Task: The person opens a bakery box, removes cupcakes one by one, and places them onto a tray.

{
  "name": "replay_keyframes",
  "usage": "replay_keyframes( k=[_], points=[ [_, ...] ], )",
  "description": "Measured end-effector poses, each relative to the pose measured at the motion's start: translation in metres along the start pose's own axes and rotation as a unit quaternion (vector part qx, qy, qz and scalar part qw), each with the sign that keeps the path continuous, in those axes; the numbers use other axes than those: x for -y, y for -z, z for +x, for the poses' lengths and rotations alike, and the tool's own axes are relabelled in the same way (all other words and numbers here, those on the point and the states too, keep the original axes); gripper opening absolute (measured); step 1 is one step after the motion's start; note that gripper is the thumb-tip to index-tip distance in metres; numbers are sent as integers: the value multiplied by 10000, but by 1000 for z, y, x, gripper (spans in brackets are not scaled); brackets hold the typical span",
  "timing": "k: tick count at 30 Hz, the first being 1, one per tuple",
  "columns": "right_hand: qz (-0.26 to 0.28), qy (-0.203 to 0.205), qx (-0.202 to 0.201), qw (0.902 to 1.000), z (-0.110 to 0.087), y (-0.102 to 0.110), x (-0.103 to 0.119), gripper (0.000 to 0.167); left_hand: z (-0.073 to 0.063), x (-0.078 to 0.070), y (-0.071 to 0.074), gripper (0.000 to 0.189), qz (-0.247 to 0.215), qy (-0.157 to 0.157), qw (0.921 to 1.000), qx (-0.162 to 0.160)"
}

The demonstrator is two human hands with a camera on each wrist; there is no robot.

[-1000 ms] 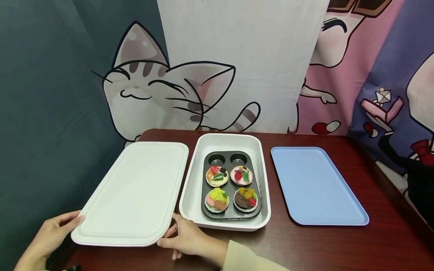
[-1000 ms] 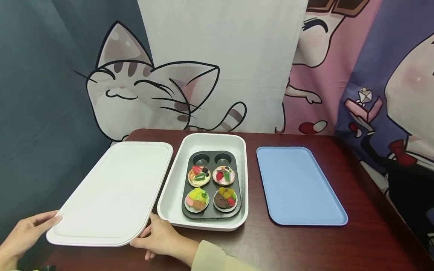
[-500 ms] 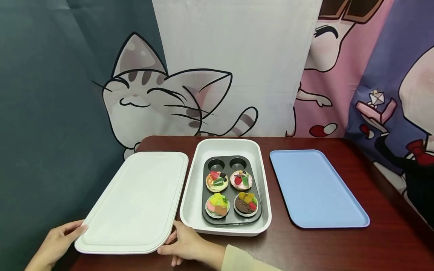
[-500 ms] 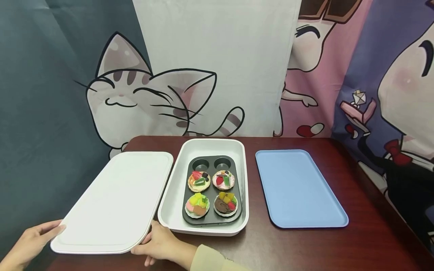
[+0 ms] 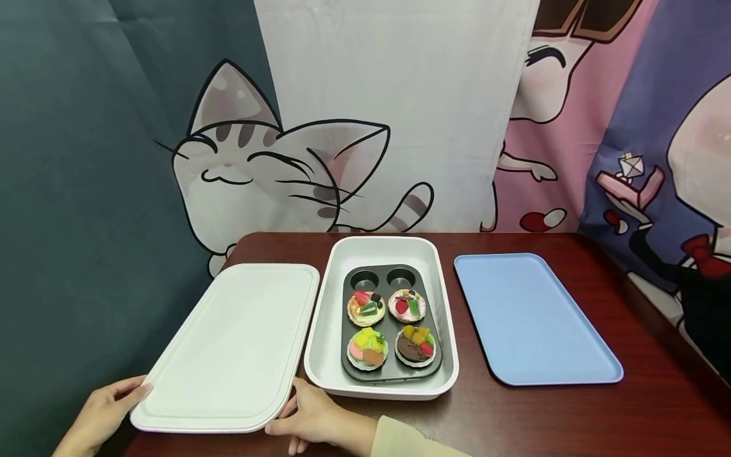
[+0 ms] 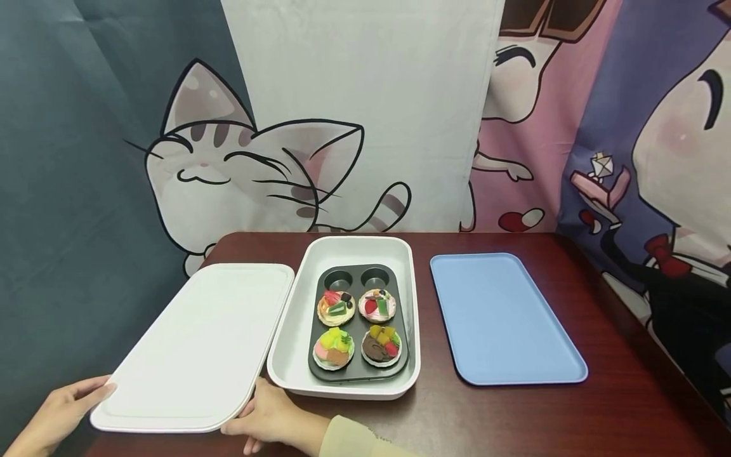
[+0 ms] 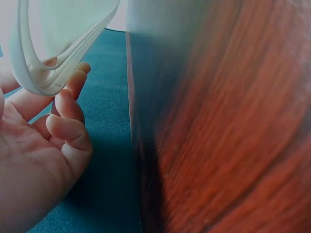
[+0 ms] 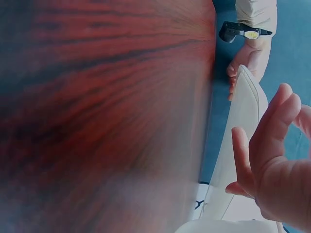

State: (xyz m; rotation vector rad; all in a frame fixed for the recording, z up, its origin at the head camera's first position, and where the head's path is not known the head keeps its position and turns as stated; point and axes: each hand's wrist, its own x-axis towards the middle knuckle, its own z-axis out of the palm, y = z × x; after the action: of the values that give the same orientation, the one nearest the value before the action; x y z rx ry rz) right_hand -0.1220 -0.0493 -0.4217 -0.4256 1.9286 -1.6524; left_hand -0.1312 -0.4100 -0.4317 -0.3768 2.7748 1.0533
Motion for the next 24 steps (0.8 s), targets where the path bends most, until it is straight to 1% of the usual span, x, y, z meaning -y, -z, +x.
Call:
replay_keyframes(
  k=[6,12,14,16,17,18,19,20,22,24],
  points=[
    [41,9,-64,10000,0,-3,-3,46,2,2,-3,68,-84,18,10000,9],
    [35,-113,-78,9999,3,-4,-5,41,4,5,-4,69,-143,92,9998,85],
    [3,-182,-47,9998,2,-4,-3,49,5,5,-5,71,-175,159,9996,134],
    [-201,-267,-21,9994,1,-4,0,66,5,2,-6,73,-293,271,9991,141],
    [-426,-289,-1,9987,0,-4,3,75,5,-1,-6,74,-367,353,9986,128],
    [-702,-316,6,9970,-2,-4,6,83,5,-4,-5,76,-469,470,9978,48],
    [-1120,-322,-25,9932,-3,-5,10,90,4,-8,-4,77,-592,569,9966,-74],
    [-1504,-315,12,9881,-5,-5,14,93,3,-12,-4,77,-709,640,9951,-235],
    [-2183,-253,112,9755,-9,-6,23,91,1,-19,-1,74,-850,706,9916,-672],
    [-2498,-178,274,9677,-13,-5,32,84,-3,-25,1,68,-950,588,9875,-1109]
  ],
)
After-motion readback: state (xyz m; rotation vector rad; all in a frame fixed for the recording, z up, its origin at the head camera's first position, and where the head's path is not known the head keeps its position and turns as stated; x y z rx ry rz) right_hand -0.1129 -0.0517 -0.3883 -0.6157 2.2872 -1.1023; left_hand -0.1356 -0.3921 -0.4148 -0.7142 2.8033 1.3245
